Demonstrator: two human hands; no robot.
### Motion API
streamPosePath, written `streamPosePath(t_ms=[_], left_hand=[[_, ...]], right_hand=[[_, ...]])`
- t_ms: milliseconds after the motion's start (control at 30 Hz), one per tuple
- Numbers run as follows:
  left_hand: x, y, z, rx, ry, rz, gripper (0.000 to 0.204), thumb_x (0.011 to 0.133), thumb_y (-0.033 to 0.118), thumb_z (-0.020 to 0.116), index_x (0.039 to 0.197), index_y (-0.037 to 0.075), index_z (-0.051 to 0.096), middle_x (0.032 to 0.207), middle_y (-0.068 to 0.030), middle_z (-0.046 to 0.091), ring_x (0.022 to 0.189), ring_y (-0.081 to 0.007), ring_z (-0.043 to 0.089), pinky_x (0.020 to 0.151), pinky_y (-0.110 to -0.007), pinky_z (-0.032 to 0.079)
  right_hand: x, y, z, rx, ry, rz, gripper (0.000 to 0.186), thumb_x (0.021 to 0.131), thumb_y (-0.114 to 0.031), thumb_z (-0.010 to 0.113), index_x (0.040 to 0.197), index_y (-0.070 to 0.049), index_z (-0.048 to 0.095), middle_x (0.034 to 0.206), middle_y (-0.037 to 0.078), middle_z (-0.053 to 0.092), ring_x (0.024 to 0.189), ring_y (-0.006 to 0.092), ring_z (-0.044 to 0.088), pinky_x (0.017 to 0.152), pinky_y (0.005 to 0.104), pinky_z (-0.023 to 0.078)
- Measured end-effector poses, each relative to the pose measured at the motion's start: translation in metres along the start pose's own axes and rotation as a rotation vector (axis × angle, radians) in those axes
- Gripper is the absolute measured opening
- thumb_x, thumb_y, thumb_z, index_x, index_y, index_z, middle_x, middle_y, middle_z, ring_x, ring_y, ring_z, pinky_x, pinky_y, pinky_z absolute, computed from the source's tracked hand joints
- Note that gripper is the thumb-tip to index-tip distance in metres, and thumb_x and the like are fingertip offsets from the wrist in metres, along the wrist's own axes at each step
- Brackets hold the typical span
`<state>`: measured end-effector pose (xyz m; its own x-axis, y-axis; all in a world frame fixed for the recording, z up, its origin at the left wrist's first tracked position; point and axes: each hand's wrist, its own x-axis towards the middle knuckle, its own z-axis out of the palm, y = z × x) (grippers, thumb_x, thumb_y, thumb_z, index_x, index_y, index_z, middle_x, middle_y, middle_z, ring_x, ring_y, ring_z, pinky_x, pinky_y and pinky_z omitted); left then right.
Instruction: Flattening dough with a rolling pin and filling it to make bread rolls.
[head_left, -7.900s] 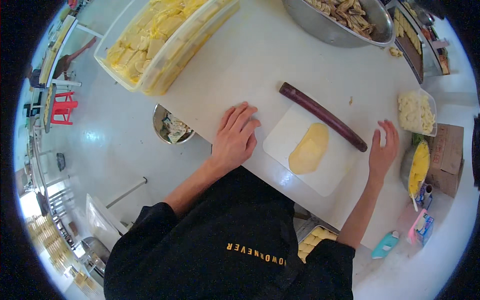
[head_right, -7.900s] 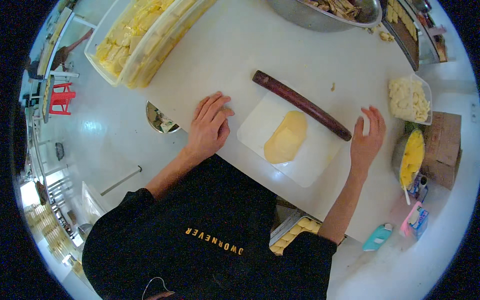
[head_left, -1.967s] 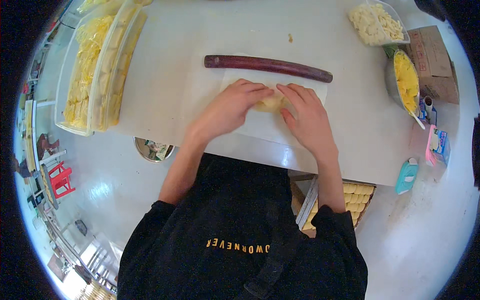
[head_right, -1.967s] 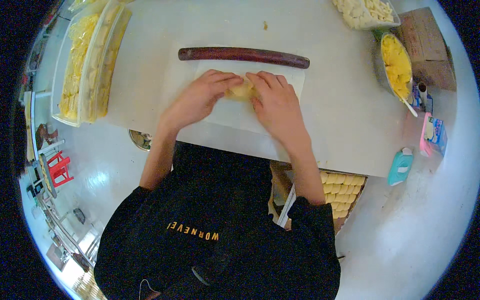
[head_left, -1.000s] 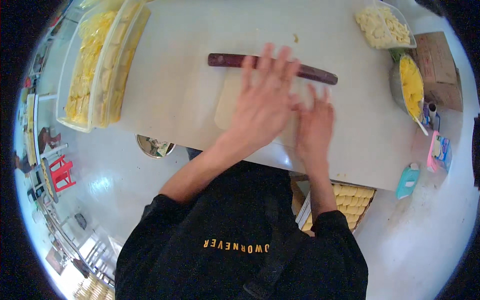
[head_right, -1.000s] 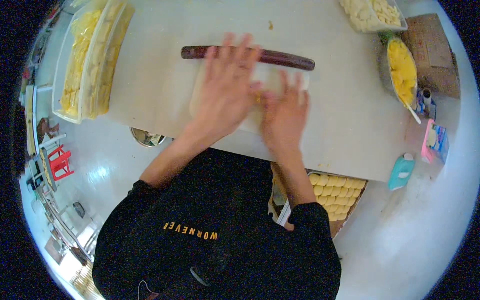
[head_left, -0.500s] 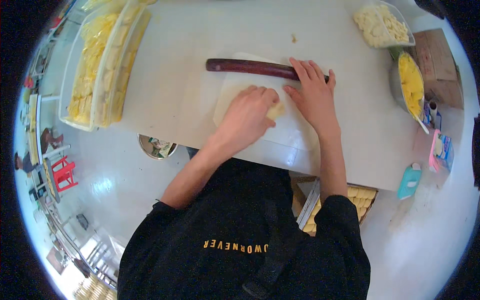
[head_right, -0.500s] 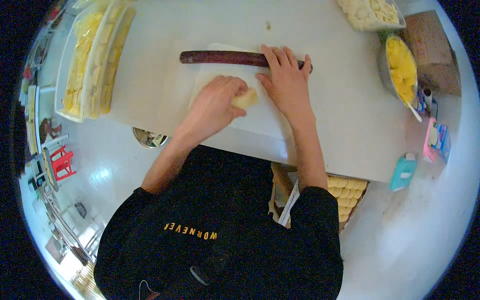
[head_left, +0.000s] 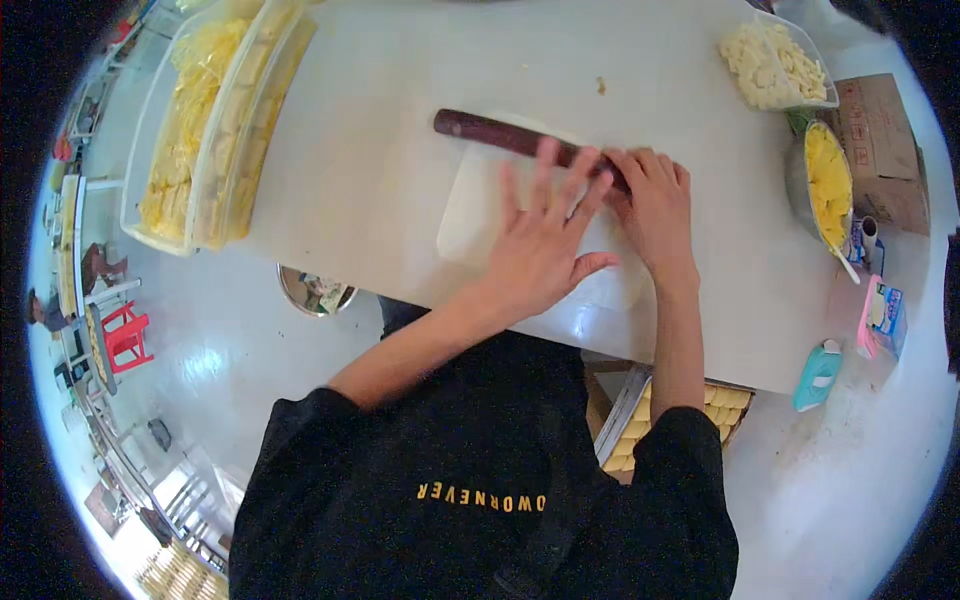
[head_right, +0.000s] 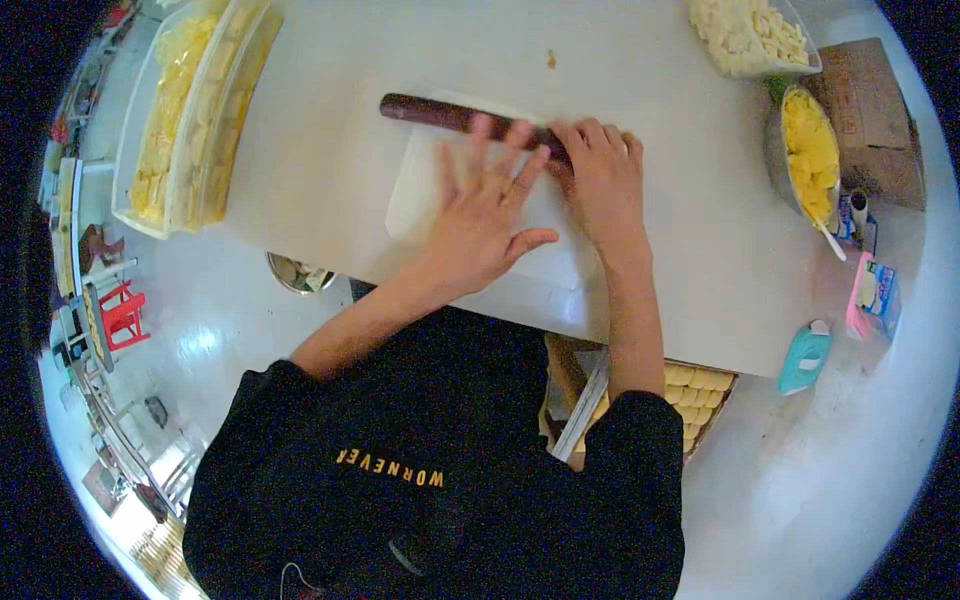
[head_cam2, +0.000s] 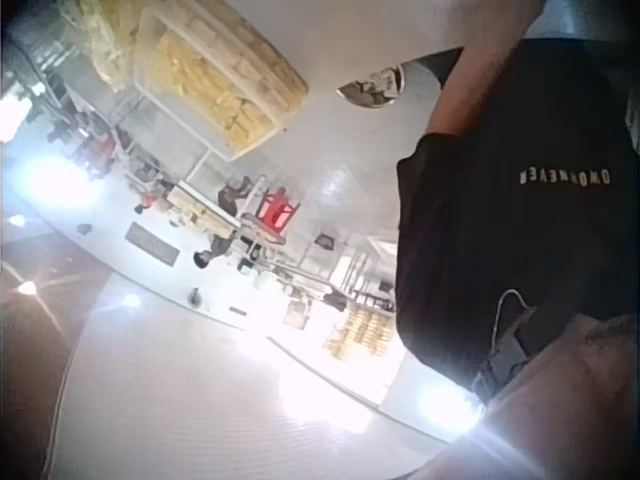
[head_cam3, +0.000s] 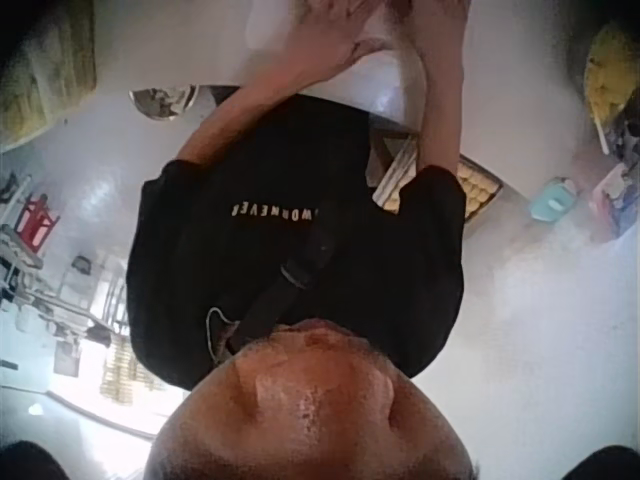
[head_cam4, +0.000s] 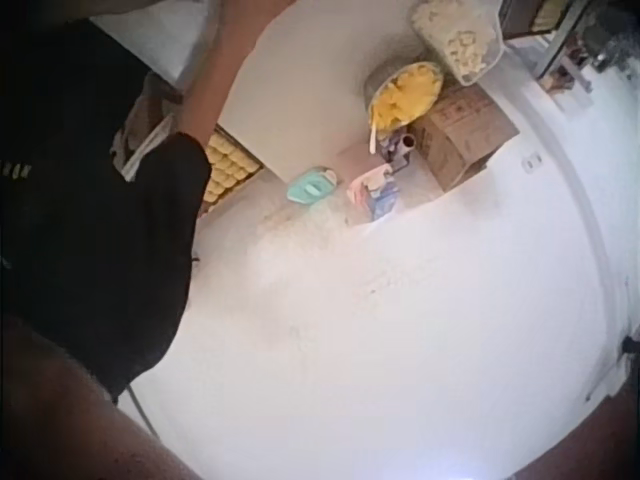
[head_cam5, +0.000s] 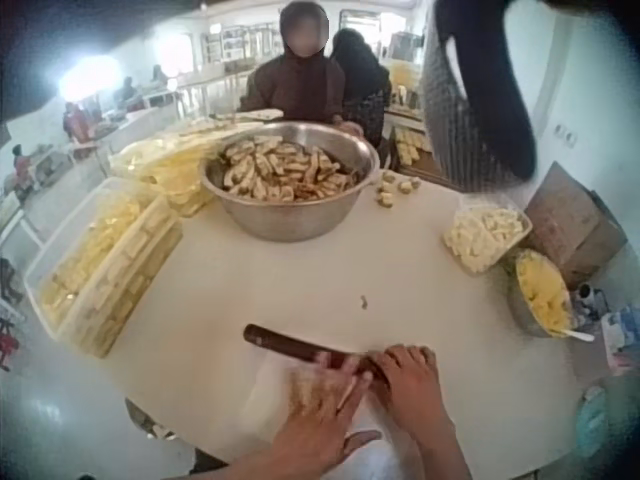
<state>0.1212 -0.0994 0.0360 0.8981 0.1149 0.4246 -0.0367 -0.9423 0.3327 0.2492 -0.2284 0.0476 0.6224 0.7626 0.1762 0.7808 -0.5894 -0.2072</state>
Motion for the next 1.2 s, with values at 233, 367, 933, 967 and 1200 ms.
streamPosePath(t_ms=[233, 367, 933, 967, 1200], left_hand=[[-0.006, -0.059, 0.001, 0.198, -0.057, -0.114, 0.054, 0.093, 0.037, 0.057, 0.137, 0.005, 0.053, 0.146, -0.0112, 0.048, 0.142, -0.0336, 0.035, 0.113, -0.059, 0.022], [-0.004, -0.048, -0.008, 0.020, -0.196, -0.233, 0.053, 0.093, 0.036, 0.056, 0.136, 0.005, 0.053, 0.144, -0.0125, 0.050, 0.141, -0.0328, 0.036, 0.114, -0.058, 0.022], [-0.010, -0.058, -0.027, -0.646, -0.148, -0.271, 0.059, 0.078, 0.016, 0.078, 0.131, 0.009, 0.054, 0.131, -0.0110, 0.058, 0.118, -0.0343, 0.053, 0.101, -0.041, 0.045], [-0.026, -0.050, -0.024, -0.655, -0.082, -0.197, 0.059, 0.078, 0.016, 0.078, 0.131, 0.009, 0.054, 0.131, -0.0110, 0.058, 0.118, -0.0343, 0.053, 0.101, -0.041, 0.045], [-0.063, -0.026, -0.001, -0.700, 0.022, -0.439, 0.069, 0.071, 0.010, 0.081, 0.134, 0.009, 0.054, 0.128, -0.0095, 0.060, 0.114, -0.0302, 0.056, 0.098, -0.041, 0.047]], right_hand=[[-0.063, -0.023, 0.014, 0.068, 0.015, 0.125, 0.039, 0.086, -0.017, 0.066, 0.125, -0.018, 0.062, 0.119, 0.005, 0.062, 0.114, 0.0261, 0.056, 0.105, 0.0419, 0.034], [-0.061, -0.029, 0.037, -0.013, 0.208, 0.160, 0.033, 0.095, -0.025, 0.057, 0.127, -0.017, 0.061, 0.134, 0.005, 0.057, 0.123, 0.0260, 0.053, 0.109, 0.0404, 0.032], [0.000, -0.065, 0.034, -0.050, -0.044, 0.383, 0.012, 0.085, -0.012, 0.063, 0.080, -0.003, 0.068, 0.081, 0.011, 0.070, 0.067, 0.0219, 0.065, 0.071, 0.0340, 0.052], [0.002, -0.061, 0.033, -0.032, -0.114, 0.418, 0.012, 0.085, -0.012, 0.063, 0.080, -0.003, 0.068, 0.081, 0.011, 0.070, 0.067, 0.0219, 0.065, 0.071, 0.0340, 0.052], [-0.035, -0.096, 0.011, 0.781, 0.216, 0.416, 0.012, 0.088, -0.011, 0.062, 0.095, -0.003, 0.066, 0.088, 0.009, 0.072, 0.083, 0.0285, 0.070, 0.083, 0.0400, 0.053]])
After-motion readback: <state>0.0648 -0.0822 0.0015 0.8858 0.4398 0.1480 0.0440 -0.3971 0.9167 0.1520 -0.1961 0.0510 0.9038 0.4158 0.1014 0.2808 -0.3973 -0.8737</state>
